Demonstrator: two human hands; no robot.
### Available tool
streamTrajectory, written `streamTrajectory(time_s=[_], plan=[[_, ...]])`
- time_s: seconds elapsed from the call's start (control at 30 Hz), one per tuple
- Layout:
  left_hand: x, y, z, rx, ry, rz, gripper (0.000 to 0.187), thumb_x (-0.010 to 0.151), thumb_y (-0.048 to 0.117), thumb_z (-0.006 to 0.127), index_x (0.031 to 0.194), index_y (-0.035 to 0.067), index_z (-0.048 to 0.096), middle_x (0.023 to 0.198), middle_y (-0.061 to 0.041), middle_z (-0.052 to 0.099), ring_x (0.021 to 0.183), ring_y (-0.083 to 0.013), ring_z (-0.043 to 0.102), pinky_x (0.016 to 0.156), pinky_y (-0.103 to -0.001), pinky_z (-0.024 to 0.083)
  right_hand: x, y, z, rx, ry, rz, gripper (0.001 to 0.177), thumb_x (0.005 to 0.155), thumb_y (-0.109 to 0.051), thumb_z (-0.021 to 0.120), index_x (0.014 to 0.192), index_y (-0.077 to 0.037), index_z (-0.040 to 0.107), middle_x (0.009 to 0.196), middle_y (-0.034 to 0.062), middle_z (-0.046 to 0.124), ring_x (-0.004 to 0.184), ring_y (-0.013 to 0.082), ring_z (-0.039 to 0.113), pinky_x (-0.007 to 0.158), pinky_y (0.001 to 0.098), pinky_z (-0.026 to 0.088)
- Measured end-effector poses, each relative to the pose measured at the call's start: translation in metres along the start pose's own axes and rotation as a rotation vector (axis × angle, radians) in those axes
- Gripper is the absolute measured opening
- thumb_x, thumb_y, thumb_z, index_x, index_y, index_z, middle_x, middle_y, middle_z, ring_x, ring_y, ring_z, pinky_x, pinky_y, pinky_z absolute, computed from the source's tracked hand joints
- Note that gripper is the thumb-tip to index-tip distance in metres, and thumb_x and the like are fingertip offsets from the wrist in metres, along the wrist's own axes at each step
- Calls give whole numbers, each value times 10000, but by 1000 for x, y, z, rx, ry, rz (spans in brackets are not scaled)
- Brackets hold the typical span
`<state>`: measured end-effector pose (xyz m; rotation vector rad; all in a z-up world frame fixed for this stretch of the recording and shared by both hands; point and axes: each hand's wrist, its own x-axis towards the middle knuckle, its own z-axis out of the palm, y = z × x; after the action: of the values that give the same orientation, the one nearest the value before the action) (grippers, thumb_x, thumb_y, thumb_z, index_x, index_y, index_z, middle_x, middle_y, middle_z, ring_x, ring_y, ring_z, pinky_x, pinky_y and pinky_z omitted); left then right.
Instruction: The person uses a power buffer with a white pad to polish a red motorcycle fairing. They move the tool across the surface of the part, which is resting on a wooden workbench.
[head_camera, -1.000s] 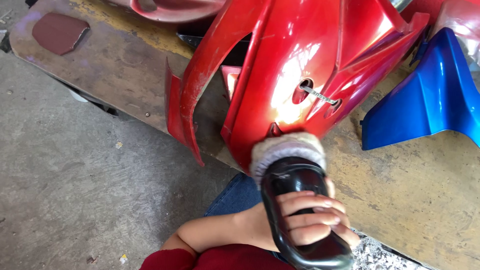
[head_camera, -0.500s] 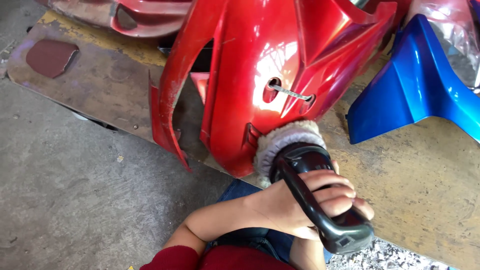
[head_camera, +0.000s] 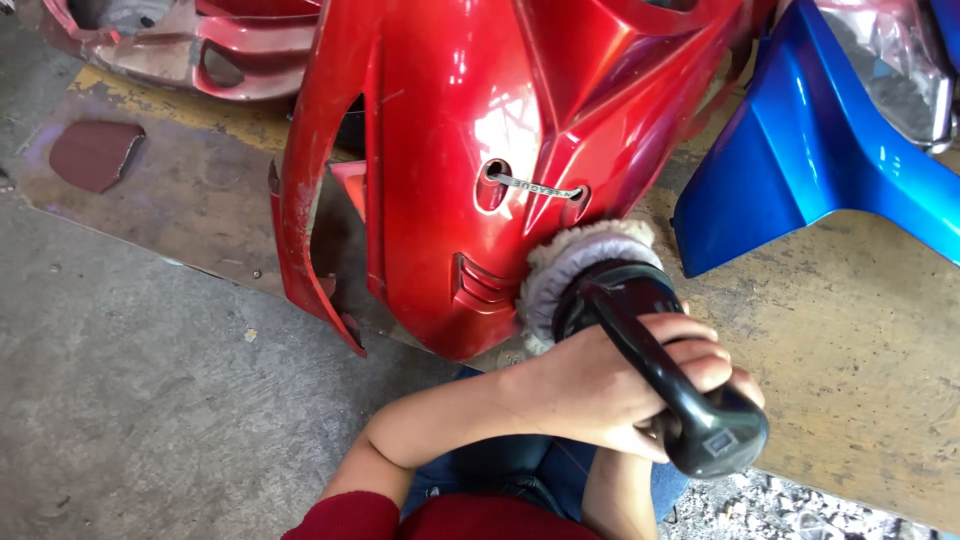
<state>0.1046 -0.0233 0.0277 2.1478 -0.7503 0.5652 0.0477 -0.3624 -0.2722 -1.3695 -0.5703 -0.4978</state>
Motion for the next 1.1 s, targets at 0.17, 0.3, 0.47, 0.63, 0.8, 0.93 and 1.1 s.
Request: streamTrajectory(time_s=[0.17, 0.3, 0.47, 0.63, 0.8, 0.93, 1.1], plan=[[8, -7, 15, 31, -36, -30, 711, 681, 290, 885, 1259, 57, 542, 1223, -111, 643, 1205, -294, 631, 1078, -418, 522, 92, -7, 92, -11, 36, 21, 419, 1029, -155, 672, 1356, -20, 448, 1358, 112, 566, 1261, 259, 588, 1183, 474, 468], [19, -23, 25, -24, -30, -48, 745, 672, 340, 897, 1263, 49, 550, 1239, -134, 635, 1164, -307, 650, 1055, -418, 543, 170, -33, 155, -37, 57, 38, 435, 1034, -159, 673, 1377, -17, 447, 1377, 115, 559, 1280, 261, 580, 1187, 464, 466], [36, -20, 0, -28, -54, -58, 795, 634, 351, 906, 1281, 45, 562, 1263, -158, 634, 1190, -331, 655, 1073, -439, 545, 188, -31, 173, -66, 90, 67, 455, 1040, -164, 675, 1402, -12, 446, 1402, 117, 551, 1303, 263, 569, 1191, 450, 463], [40, -26, 1, 35, -77, -30, 810, 626, 344, 911, 1294, 45, 564, 1266, -158, 643, 1215, -352, 663, 1086, -455, 528, 198, -26, 192, -96, 137, 87, 475, 1047, -169, 677, 1428, -8, 444, 1427, 120, 543, 1327, 266, 559, 1196, 437, 461], [54, -52, 12, -7, -179, -8, 829, 683, 429, 916, 1294, 0, 556, 1184, -207, 663, 1086, -346, 705, 1044, -425, 558, 201, -24, 220, -114, 151, 105, 495, 1053, -173, 679, 1454, -4, 443, 1452, 123, 535, 1351, 268, 549, 1200, 424, 458], [67, -45, -11, 30, -215, 22, 872, 697, 463, 929, 1321, -11, 545, 1172, -204, 671, 1067, -344, 709, 1034, -431, 558, 189, -13, 233, -125, 182, 109, 507, 1057, -176, 680, 1469, -2, 442, 1466, 125, 530, 1365, 270, 543, 1203, 416, 456], [56, -35, -23, 86, -210, 41, 851, 662, 388, 910, 1329, 18, 532, 1202, -197, 633, 1085, -362, 686, 997, -437, 553, 161, 28, 228, -105, 209, 253, 489, 1081, -161, 605, 1522, -7, 459, 1530, 128, 533, 1420, 260, 520, 1236, 405, 412]])
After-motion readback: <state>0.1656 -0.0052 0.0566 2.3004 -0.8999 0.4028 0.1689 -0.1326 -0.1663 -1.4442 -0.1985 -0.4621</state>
